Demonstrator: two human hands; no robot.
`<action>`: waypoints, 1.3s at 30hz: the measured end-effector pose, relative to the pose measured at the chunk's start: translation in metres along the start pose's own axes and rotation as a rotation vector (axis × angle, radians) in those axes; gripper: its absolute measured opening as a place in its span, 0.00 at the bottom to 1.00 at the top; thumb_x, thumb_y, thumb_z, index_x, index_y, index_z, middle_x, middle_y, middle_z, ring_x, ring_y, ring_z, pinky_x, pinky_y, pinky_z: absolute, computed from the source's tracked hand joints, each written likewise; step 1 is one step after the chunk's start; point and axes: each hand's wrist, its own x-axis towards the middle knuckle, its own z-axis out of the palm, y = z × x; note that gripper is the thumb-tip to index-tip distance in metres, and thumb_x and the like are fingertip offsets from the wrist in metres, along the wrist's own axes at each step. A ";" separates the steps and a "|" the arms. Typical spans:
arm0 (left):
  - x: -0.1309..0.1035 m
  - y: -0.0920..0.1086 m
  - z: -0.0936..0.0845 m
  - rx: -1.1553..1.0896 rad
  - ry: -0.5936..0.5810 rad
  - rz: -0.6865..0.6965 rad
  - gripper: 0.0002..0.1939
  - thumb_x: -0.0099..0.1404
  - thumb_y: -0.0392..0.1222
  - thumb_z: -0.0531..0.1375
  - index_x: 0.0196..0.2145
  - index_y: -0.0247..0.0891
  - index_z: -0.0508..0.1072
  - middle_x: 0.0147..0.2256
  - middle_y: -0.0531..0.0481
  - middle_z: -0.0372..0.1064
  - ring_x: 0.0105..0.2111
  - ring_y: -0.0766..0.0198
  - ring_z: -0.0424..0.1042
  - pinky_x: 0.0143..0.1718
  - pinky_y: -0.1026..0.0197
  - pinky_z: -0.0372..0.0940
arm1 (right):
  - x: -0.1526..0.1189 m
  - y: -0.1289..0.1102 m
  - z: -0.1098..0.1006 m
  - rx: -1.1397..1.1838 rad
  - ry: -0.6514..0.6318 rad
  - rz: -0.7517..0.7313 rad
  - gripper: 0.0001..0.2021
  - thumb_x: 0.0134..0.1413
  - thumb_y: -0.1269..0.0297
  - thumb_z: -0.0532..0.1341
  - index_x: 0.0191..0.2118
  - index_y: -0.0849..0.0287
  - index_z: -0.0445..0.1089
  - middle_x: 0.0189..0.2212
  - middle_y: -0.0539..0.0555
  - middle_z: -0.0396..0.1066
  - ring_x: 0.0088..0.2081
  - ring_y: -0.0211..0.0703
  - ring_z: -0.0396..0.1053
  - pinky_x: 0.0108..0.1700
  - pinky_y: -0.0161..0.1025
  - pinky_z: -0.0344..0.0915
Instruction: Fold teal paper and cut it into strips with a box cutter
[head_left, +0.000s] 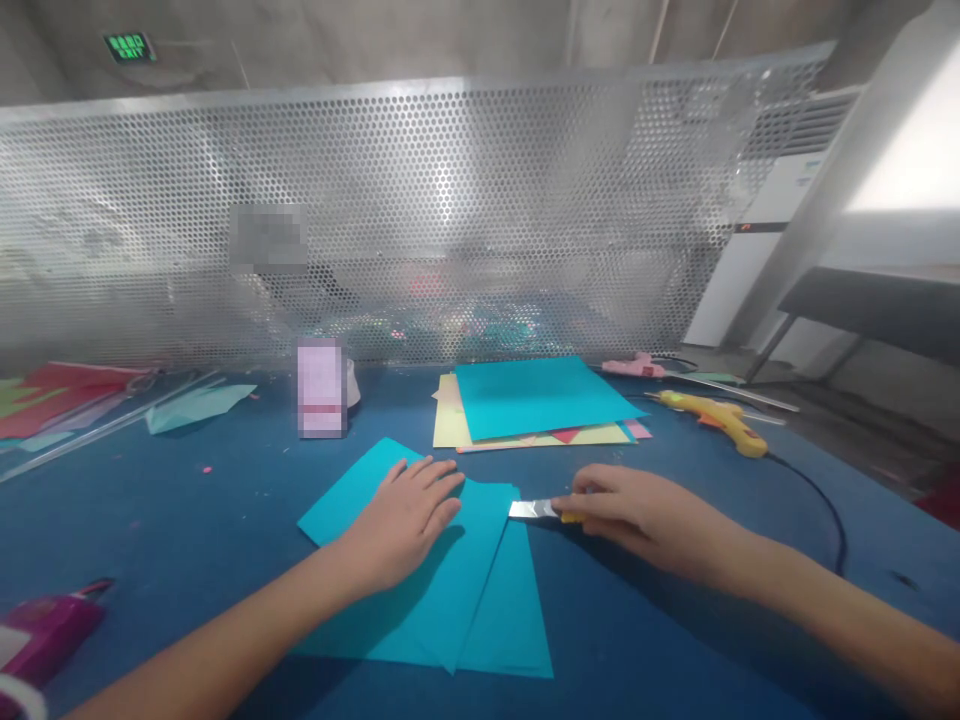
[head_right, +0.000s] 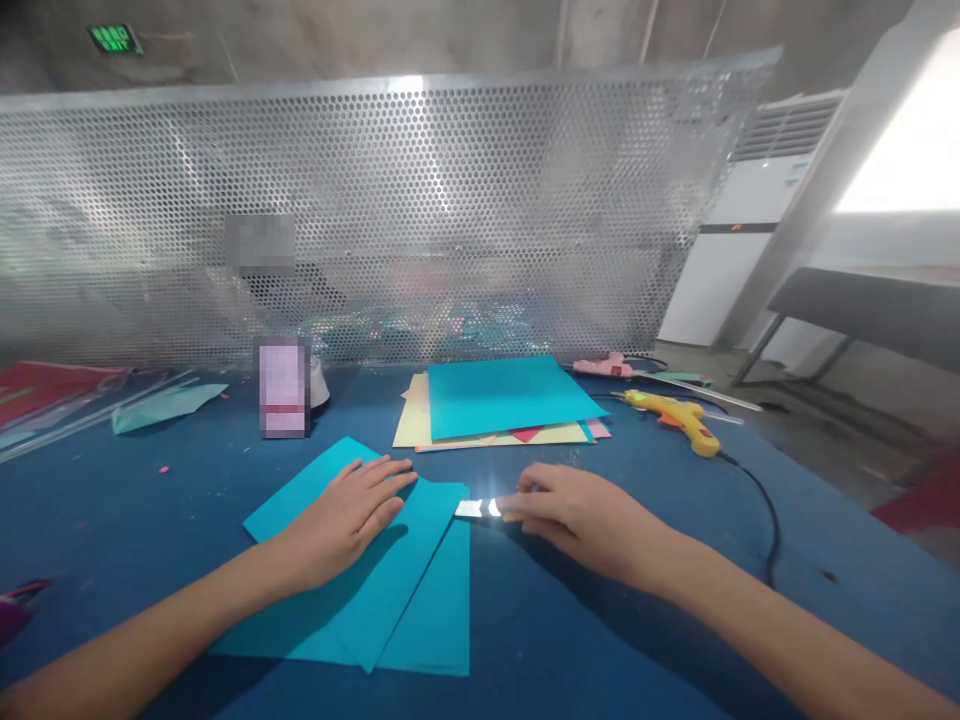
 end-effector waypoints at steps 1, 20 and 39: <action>0.000 0.001 0.001 0.007 0.017 0.013 0.25 0.75 0.53 0.40 0.62 0.45 0.60 0.65 0.49 0.51 0.65 0.50 0.48 0.64 0.39 0.41 | 0.000 -0.004 0.001 -0.008 -0.001 -0.016 0.18 0.65 0.66 0.50 0.55 0.48 0.69 0.42 0.57 0.69 0.37 0.44 0.69 0.37 0.40 0.65; 0.009 -0.017 0.020 0.117 0.019 -0.235 0.40 0.69 0.66 0.38 0.68 0.34 0.46 0.68 0.36 0.32 0.65 0.35 0.30 0.61 0.35 0.42 | 0.001 -0.035 0.010 -0.259 0.020 -0.029 0.17 0.63 0.69 0.50 0.54 0.57 0.68 0.31 0.55 0.68 0.21 0.38 0.62 0.20 0.38 0.48; 0.007 -0.006 0.008 0.119 -0.103 -0.333 0.38 0.71 0.63 0.39 0.68 0.36 0.40 0.67 0.38 0.22 0.65 0.41 0.22 0.64 0.40 0.37 | 0.003 -0.028 0.007 -0.321 0.052 -0.140 0.17 0.67 0.67 0.45 0.49 0.58 0.70 0.27 0.53 0.65 0.20 0.35 0.58 0.20 0.38 0.44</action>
